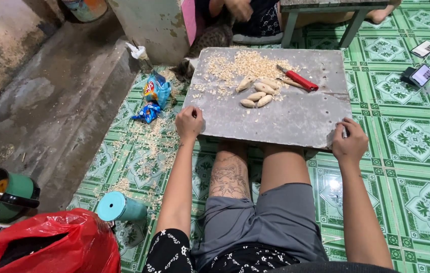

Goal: Hand-carving small wooden objects into the shape of peanuts using a utility knife.

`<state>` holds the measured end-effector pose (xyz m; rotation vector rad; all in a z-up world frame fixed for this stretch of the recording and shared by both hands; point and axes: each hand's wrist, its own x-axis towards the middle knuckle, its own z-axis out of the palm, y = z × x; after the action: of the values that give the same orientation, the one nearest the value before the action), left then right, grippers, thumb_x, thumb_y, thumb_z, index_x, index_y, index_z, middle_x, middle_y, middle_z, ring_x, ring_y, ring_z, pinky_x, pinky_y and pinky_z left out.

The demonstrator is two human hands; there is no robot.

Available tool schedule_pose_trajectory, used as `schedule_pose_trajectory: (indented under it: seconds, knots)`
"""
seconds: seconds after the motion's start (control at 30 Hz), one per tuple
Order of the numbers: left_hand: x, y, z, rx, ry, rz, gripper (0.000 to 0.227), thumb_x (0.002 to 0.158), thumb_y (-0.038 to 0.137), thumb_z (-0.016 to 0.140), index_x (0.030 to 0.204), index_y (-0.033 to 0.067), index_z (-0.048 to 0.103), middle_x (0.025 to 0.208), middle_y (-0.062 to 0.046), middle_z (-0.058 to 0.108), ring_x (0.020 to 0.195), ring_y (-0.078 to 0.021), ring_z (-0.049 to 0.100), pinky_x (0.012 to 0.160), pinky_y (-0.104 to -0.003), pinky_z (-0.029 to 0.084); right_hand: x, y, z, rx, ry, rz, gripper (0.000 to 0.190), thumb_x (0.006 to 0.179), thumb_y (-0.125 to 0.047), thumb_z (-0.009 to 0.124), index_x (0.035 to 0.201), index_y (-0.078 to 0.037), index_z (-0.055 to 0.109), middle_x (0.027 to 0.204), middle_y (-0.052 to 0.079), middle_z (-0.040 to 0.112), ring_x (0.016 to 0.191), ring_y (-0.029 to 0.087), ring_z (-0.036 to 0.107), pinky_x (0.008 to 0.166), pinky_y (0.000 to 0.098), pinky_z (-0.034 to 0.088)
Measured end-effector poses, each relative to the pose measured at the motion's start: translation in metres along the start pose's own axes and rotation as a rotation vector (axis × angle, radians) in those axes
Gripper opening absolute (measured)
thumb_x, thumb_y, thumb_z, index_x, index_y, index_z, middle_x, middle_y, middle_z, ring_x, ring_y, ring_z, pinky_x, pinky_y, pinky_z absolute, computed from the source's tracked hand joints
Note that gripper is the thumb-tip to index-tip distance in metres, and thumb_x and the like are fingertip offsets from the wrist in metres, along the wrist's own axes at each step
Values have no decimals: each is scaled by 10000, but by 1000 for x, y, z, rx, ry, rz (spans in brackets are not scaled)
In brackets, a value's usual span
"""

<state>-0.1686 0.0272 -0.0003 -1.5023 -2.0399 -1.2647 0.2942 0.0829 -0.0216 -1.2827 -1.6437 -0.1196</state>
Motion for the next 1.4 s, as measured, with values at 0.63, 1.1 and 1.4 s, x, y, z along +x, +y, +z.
schedule_pose_trajectory:
  seconds: [0.63,1.1,1.4]
  knots:
    - [24,-14,21,102,-165,-127,328,865,376,601,653,128,572,659,-105,645,810,-357,653,781,-485,495,14,33,43,-23,-16,41,91,971,-134,674,976,-112,762,1143,89,744,1031,345,715,910,430,562]
    - [22,-18,25,134,-167,-67,309,933,318,570,685,135,589,643,-60,639,791,-287,646,768,-411,503,33,5,24,-146,-485,346,367,1070,-337,422,1361,-219,612,1591,66,441,1260,455,567,979,632,490]
    - [20,-15,22,160,-142,-81,301,949,315,551,727,115,590,693,-87,648,814,-312,639,758,-446,507,43,33,49,-318,-770,388,531,1069,-462,287,1578,-369,404,1705,-27,165,1340,496,481,1013,681,478]
